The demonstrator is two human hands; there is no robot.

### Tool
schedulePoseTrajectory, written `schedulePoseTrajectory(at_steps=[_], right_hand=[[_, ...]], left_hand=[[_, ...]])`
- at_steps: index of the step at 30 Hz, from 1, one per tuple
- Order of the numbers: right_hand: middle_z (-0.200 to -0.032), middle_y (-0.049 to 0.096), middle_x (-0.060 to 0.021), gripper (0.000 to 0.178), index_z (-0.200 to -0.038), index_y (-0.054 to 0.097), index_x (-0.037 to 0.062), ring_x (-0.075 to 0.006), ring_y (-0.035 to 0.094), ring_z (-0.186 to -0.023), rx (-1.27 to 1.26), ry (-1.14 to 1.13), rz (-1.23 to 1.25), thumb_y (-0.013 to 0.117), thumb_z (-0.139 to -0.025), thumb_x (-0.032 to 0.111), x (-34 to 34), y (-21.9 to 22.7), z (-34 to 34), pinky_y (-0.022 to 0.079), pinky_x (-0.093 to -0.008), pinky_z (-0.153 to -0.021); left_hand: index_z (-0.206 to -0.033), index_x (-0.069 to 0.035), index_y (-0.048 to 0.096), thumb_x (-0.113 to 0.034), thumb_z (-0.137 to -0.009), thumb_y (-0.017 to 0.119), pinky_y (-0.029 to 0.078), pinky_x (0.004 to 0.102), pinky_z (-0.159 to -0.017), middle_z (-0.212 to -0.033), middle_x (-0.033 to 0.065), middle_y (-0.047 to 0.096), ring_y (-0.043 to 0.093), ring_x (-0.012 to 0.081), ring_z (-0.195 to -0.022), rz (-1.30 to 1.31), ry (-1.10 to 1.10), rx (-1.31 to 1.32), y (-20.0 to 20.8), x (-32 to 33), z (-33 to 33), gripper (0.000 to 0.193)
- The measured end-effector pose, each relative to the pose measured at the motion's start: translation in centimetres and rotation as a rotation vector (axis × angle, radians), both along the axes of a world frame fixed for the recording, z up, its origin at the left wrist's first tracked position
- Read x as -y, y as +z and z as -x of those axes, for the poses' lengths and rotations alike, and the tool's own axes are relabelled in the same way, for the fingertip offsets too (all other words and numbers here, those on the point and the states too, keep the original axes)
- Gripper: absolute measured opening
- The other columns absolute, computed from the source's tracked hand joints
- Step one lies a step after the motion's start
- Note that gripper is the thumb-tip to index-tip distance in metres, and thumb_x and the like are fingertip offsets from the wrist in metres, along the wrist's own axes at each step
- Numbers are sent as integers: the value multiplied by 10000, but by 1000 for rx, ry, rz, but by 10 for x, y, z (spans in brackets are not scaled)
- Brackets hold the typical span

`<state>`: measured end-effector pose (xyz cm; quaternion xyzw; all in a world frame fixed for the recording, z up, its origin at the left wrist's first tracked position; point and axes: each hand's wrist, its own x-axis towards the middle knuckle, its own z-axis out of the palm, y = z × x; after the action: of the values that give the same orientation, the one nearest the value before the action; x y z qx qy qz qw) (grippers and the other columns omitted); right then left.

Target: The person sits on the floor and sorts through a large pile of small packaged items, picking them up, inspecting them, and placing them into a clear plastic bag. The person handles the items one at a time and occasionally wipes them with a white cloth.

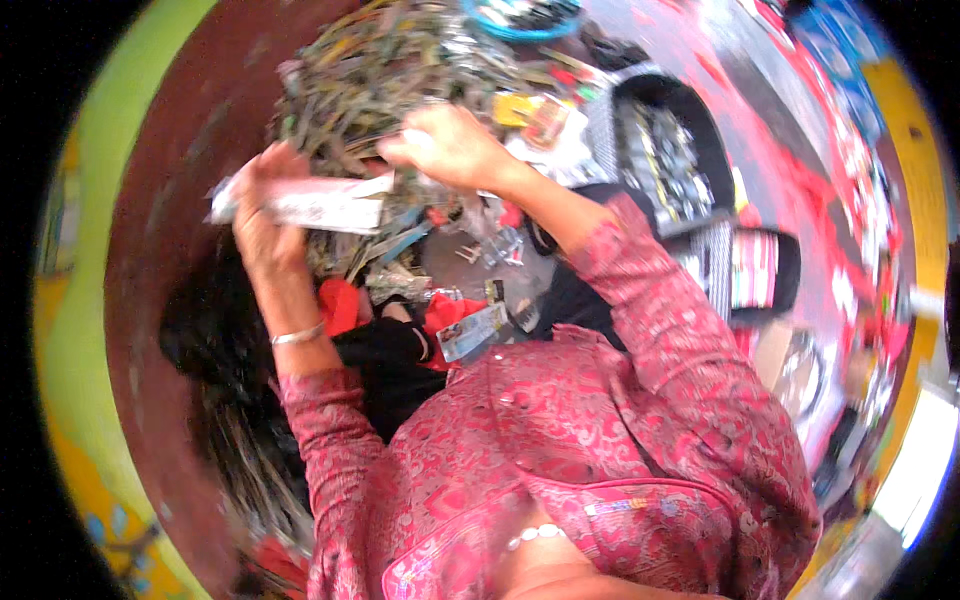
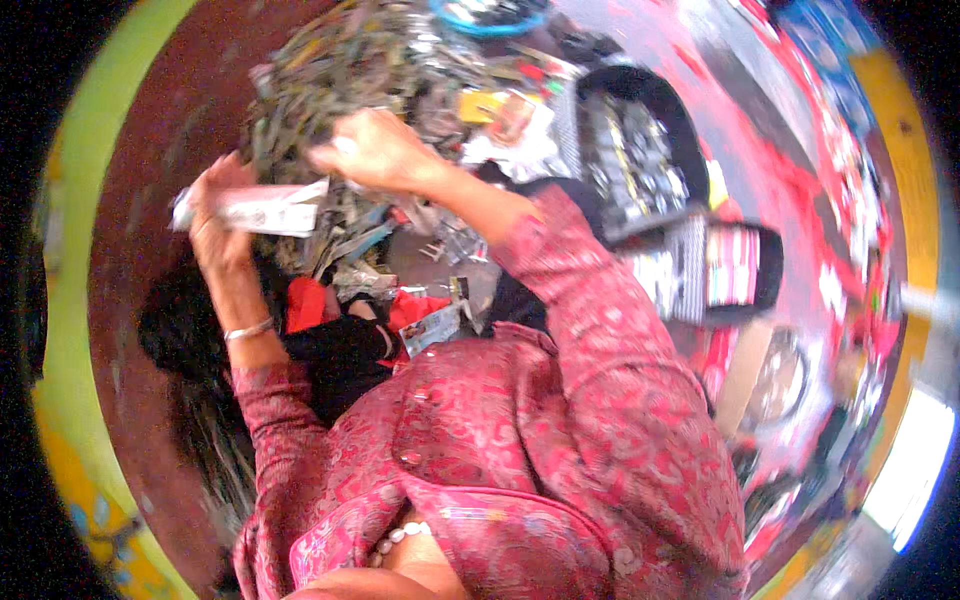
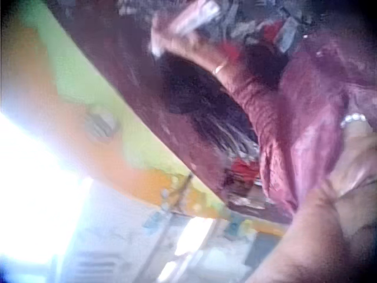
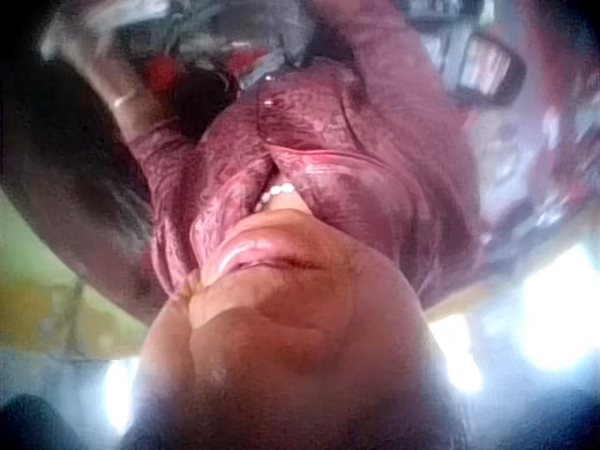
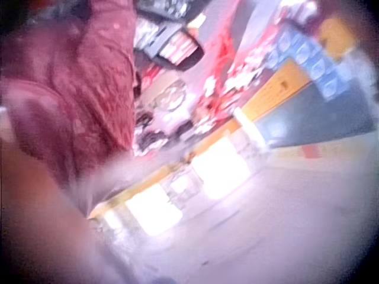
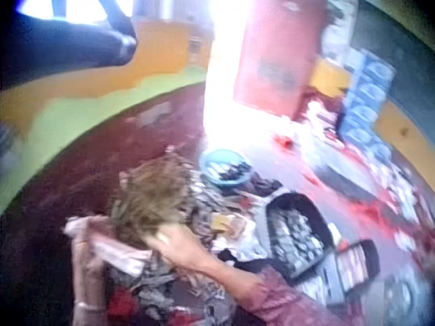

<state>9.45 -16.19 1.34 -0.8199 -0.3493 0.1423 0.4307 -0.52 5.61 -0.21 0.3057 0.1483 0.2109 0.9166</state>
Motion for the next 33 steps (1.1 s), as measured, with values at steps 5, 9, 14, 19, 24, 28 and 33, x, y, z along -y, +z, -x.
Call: schedulePoseTrajectory(at_steps=[5,9,14,19,24,28,33], right_hand=[[-698,603,-153,245,-747,638,18,-218,582,-683,-627,-134,-214,573,-703,250,-20,-53,-4,454,-309,-620],[-975,610,-76,395,-1028,586,-2,-201,568,-830,-819,57,-285,659,-661,125,-31,-38,58,455,-295,-728],[-1015,586,-56,313,-1051,568,29,-144,530,-928,-1233,193,-1180,630,-753,102,-48,-10,49,403,-267,-839],[-846,599,-83,231,-951,539,-17,-171,592,-762,-1239,8,-1379,604,-736,36,-40,7,32,480,-283,-706],[-738,551,-86,420,-1107,428,18,-211,602,-712,-1213,48,-1457,560,-711,-31,-23,38,32,508,-333,-656],[-711,542,-85,391,-1053,389,45,-202,598,-654,-1119,111,-1463,533,-703,-55,-43,15,22,508,-333,-596],[-643,536,-70,115,-780,450,38,-159,558,-592,-1104,-133,-1612,514,-715,-33,-26,37,8,477,-300,-548]], left_hand=[[-888,59,550,-75,-815,504,383,498,-907,-934,182,582,534,305,-920,255,-44,196,-37,-63,-2,159],[-858,31,551,-136,-837,448,293,522,-970,-1003,176,577,491,320,-1031,403,60,294,-33,-44,-10,197],[-941,-110,610,-253,-858,494,231,485,-1024,-1248,148,447,378,283,-1191,-109,-24,165,1,58,-24,202],[-1158,-75,466,-359,-820,531,335,418,-945,-1204,95,466,448,260,-1094,-190,-199,-34,29,87,-24,446],[-1118,-72,482,-275,-822,545,337,405,-935,-1189,64,480,439,227,-1094,143,-351,375,-1,61,-21,365],[-1136,-64,504,-226,-792,582,258,434,-985,-1222,77,464,409,234,-1132,279,-332,321,7,62,-21,388],[-1253,-61,398,-290,-705,636,70,504,-1044,-1386,138,240,179,333,-1279,18,-101,211,0,41,-9,640]])
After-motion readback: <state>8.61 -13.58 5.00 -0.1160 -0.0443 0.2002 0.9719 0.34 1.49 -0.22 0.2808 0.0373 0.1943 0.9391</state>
